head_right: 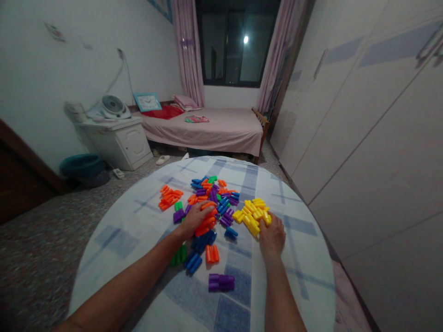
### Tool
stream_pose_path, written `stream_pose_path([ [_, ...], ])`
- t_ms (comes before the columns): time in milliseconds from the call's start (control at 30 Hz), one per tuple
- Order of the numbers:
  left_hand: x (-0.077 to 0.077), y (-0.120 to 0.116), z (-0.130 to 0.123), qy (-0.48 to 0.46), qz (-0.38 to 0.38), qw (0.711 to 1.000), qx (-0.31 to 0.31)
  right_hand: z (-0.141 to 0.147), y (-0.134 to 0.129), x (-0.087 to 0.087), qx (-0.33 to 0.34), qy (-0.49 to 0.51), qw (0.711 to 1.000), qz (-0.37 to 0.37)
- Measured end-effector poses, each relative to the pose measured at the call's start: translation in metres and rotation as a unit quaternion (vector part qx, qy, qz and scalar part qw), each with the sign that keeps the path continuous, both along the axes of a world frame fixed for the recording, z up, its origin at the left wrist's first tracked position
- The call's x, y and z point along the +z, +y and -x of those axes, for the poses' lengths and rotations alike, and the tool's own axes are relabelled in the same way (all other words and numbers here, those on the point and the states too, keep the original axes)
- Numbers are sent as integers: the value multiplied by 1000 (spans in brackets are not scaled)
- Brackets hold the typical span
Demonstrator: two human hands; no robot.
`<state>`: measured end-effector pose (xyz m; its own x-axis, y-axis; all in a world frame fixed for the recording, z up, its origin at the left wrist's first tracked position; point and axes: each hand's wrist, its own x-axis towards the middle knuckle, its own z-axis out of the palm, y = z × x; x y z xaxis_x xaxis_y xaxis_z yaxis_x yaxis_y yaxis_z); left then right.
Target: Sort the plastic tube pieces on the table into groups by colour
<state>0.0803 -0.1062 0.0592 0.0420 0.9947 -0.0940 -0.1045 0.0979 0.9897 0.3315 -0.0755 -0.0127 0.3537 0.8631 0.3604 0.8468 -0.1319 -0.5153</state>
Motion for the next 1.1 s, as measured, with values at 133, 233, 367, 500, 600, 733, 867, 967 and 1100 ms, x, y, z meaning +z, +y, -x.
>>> stream_pose_path([
  [133, 1, 17, 29, 228, -184, 945, 147, 0, 0, 0, 1, -1, 1000, -2],
  [233, 3, 34, 64, 369, -276, 859, 221, 0, -1, 0, 3, -2, 1000, -6],
  [367, -5, 54, 110, 551, -250, 754, 256, 0, -1, 0, 6, 5, 1000, -8],
  [500, -29, 63, 133, 638, -192, 722, 188, 0, -2, 1, 7, 12, 1000, -9],
  [600, -36, 60, 128, 656, -190, 716, 145, 0, -2, 1, 9, 15, 1000, -13],
  [733, -17, 37, 92, 646, -261, 699, 157, -1, -1, 0, 12, 16, 1000, -8],
  [867, -1, 0, 44, 645, -302, 702, -37, 0, -1, 0, 3, 11, 1000, -2],
  [967, -7, -13, 18, 672, -263, 688, -76, 0, -1, 1, 6, 12, 1000, -2],
  [1100, -18, -7, 5, 694, -206, 687, -64, 0, -2, 2, 10, 11, 1000, -1],
])
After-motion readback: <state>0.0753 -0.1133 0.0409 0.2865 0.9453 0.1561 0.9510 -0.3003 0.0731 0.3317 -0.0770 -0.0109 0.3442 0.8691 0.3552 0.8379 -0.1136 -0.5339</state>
